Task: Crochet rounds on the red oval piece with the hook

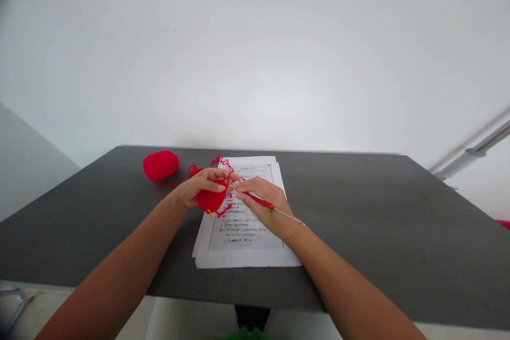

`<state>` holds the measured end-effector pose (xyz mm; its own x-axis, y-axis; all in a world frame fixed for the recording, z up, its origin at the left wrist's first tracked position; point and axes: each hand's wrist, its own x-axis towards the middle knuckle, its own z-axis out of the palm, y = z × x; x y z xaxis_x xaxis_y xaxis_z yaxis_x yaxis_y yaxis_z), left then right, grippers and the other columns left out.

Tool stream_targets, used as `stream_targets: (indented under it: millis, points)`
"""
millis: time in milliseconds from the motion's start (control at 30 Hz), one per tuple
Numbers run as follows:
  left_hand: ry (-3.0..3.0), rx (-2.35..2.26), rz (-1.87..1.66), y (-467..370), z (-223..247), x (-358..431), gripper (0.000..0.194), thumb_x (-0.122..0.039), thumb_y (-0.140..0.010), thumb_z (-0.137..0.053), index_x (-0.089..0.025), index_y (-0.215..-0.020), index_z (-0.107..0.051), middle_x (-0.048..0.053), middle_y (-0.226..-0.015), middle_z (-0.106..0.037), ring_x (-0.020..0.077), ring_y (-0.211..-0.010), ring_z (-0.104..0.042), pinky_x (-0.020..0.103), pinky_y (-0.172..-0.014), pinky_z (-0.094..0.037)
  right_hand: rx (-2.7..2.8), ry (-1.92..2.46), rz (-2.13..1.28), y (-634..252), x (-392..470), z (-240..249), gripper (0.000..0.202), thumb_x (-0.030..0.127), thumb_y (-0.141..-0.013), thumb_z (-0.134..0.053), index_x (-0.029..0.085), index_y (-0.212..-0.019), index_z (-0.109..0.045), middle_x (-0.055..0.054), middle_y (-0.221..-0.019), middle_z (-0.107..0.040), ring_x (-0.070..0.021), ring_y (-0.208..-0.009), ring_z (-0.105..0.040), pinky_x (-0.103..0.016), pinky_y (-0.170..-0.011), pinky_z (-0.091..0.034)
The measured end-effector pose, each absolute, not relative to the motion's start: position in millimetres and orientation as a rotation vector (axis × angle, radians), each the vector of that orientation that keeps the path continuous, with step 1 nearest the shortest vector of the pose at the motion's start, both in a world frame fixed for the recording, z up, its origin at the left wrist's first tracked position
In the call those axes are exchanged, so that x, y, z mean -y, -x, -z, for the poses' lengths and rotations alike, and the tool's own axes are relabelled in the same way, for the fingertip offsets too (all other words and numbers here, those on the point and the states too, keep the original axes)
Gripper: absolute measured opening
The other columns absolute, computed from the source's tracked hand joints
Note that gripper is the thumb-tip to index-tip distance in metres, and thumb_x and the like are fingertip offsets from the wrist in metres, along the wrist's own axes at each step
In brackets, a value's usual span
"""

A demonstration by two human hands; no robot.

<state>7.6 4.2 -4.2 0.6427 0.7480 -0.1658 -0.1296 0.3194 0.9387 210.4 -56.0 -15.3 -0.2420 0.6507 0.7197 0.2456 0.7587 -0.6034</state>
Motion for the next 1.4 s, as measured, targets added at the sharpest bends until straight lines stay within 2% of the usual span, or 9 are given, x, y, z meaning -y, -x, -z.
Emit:
stream_targets:
  millis: [167,400,667,833,1033,1300,1400]
  points:
    - [-1.109,-0.659,-0.592,-5,6,-7,0.04,-0.014,-0.056,-0.078,-0.011,-0.094,-0.07,0.002,-0.064,-0.066,0.0077,-0.048,-0.054,0.017,-0.047,-0.037,1.803,0.692,-0.579,-213,55,16,0.006,0.021,-0.085,-0.062,0.022,-0.086,-0.068,-0.007,-0.092,-0.072,-0.0179,-0.087,-0.068,-0.034,-0.08,-0.055]
    - [-1.085,-0.615,-0.57,-3,10,-8,0.037,-0.016,-0.053,-0.078,-0.01,-0.089,-0.07,0.003,-0.06,-0.066,0.0099,-0.049,-0.056,0.019,-0.047,-0.036,1.895,0.636,-0.583,-217,55,10,0.008,0.02,-0.085,-0.062,0.022,-0.089,-0.068,-0.007,-0.093,-0.072,-0.0179,-0.089,-0.068,-0.033,-0.081,-0.054]
    - [-1.084,-0.623,-0.556,-2,16,-10,0.039,-0.016,-0.055,-0.077,-0.011,-0.094,-0.069,0.004,-0.064,-0.067,0.0107,-0.051,-0.057,0.021,-0.049,-0.039,1.856,0.646,-0.528,-213,56,12,0.007,0.018,-0.084,-0.062,0.022,-0.087,-0.068,-0.006,-0.089,-0.072,-0.0169,-0.084,-0.067,-0.031,-0.077,-0.054]
    - [-1.098,-0.584,-0.585,1,18,-11,0.037,-0.016,-0.057,-0.076,-0.011,-0.092,-0.07,0.003,-0.06,-0.066,0.0109,-0.051,-0.057,0.021,-0.05,-0.039,1.962,0.609,-0.533,-216,56,8,0.01,0.017,-0.086,-0.06,0.021,-0.091,-0.067,-0.007,-0.094,-0.072,-0.0174,-0.09,-0.066,-0.031,-0.081,-0.053]
    - [-1.086,-0.616,-0.577,0,13,-9,0.037,-0.014,-0.052,-0.078,-0.01,-0.088,-0.071,0.004,-0.06,-0.067,0.0106,-0.049,-0.057,0.019,-0.047,-0.038,1.849,0.638,-0.66,-216,57,9,0.007,0.02,-0.084,-0.062,0.022,-0.086,-0.068,-0.006,-0.091,-0.073,-0.0177,-0.086,-0.068,-0.032,-0.079,-0.055]
    - [-1.04,-0.656,-0.581,-5,11,-6,0.035,-0.012,-0.052,-0.077,-0.011,-0.087,-0.071,0.005,-0.068,-0.07,0.01,-0.05,-0.057,0.019,-0.047,-0.04,1.805,0.639,-0.58,-210,57,14,0.009,0.019,-0.084,-0.062,0.024,-0.086,-0.068,-0.005,-0.092,-0.072,-0.0167,-0.087,-0.067,-0.032,-0.08,-0.055]
    - [-1.061,-0.635,-0.571,-3,12,-8,0.037,-0.014,-0.053,-0.077,-0.011,-0.09,-0.071,0.004,-0.065,-0.069,0.0102,-0.049,-0.057,0.019,-0.047,-0.039,1.807,0.623,-0.627,-212,57,12,0.008,0.019,-0.084,-0.062,0.023,-0.086,-0.069,-0.006,-0.093,-0.072,-0.0175,-0.088,-0.067,-0.033,-0.08,-0.055]
